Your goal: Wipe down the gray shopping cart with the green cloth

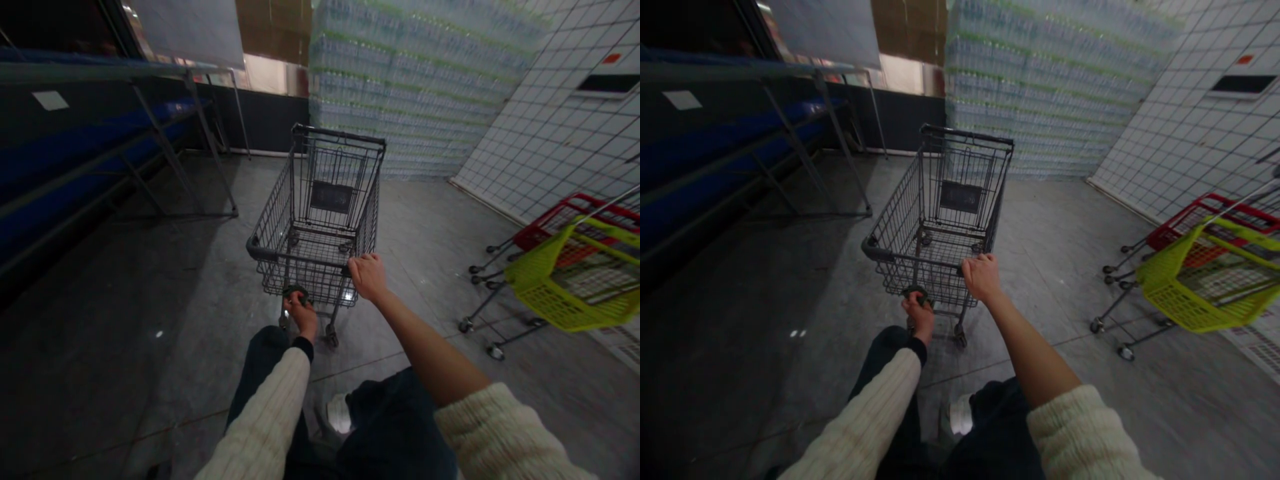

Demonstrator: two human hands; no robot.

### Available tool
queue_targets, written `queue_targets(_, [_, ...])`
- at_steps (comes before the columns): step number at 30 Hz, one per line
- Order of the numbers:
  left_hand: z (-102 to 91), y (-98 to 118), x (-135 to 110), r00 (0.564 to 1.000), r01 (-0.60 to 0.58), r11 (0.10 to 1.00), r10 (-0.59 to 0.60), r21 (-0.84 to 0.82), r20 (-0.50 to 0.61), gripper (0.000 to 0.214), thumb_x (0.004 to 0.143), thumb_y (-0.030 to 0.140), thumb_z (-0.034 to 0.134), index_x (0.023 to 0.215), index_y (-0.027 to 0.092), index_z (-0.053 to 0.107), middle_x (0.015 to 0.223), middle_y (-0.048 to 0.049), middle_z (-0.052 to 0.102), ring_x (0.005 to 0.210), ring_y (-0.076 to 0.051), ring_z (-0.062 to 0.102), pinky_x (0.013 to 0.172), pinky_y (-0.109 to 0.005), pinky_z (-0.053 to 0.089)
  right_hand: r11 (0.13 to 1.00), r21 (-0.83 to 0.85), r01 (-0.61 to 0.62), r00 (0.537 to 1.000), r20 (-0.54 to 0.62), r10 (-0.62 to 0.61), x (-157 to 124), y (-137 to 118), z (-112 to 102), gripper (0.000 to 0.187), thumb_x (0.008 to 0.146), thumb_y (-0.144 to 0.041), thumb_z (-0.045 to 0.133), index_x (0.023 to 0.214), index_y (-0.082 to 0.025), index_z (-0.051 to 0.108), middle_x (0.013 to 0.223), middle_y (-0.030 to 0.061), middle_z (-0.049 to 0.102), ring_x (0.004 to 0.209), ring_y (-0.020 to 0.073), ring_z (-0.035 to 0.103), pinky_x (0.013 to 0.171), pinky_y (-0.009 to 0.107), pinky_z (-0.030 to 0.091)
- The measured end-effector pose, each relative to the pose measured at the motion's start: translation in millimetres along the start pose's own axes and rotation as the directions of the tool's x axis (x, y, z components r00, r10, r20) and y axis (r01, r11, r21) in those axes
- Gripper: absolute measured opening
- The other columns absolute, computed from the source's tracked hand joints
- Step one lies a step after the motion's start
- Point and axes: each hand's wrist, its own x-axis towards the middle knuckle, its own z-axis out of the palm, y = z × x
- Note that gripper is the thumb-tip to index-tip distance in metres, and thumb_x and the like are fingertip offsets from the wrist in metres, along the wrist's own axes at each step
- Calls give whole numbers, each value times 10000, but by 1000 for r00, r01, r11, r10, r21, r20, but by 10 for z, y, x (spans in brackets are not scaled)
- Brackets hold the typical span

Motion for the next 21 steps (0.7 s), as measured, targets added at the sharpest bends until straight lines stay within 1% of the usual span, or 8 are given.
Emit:
queue_targets(3, [66,29,-265,999,-1,1000,2,-19,46,316,569,-32,497,775,206,493,939,-11,409,878,-159,475,872,-339,425,1000,-18,4,1000,2,-4,5,1,-9,458,1010,-290,244,746,-207,609,798,53,700,818,202,551,856,350,271])
queue_targets(6, [-67,-4,-243,1000,18,999,-18,-47,1,290,600,-16,495,775,213,472,897,-1,420,868,-154,480,865,-328,423,1000,-22,10,1000,2,-10,10,-2,-10,451,1010,-289,249,749,-208,607,798,49,703,811,201,553,847,350,275])
queue_targets(8, [-221,-59,-43,995,46,997,-51,-57,-85,262,648,10,470,801,221,438,876,8,404,843,-144,471,835,-308,422,1000,-17,11,1000,5,-11,11,-8,-12,456,1011,-292,243,754,-207,609,800,54,705,814,203,554,848,352,275])
queue_targets(11, [-421,-139,407,978,85,994,-96,-63,-185,235,680,31,431,806,224,383,823,25,361,761,-124,446,736,-254,416,1000,-17,-3,1000,12,3,7,-20,-25,464,1011,-296,238,765,-202,619,808,67,704,829,208,555,856,358,271])
queue_targets(13, [-477,-166,656,970,102,993,-111,-53,-218,245,669,37,446,804,223,360,819,28,342,753,-117,437,712,-236,408,1000,-13,-10,1000,19,10,4,-27,-38,459,1010,-295,244,765,-199,620,812,66,704,839,207,556,858,358,269])
queue_targets(15, [-448,-172,749,967,110,993,-116,-40,-225,264,654,40,468,807,222,351,830,26,344,783,-118,444,726,-234,411,1000,-6,-9,999,31,9,1,-34,-51,450,1008,-287,249,763,-200,617,815,59,703,845,204,557,862,354,267])
queue_targets(18, [-239,-164,531,980,115,993,-117,-23,-162,274,653,42,483,816,224,359,842,18,373,821,-130,466,742,-252,428,1000,-10,-11,999,46,12,-1,-39,-58,447,1008,-280,247,763,-202,613,823,52,704,847,200,558,865,351,263])
queue_targets(21, [81,-154,16,994,110,994,-110,-2,14,283,658,25,475,831,227,380,853,6,400,822,-143,482,753,-287,447,1000,-24,-7,999,43,8,0,-36,-55,449,1012,-290,242,765,-205,607,837,43,708,850,198,556,861,347,262])
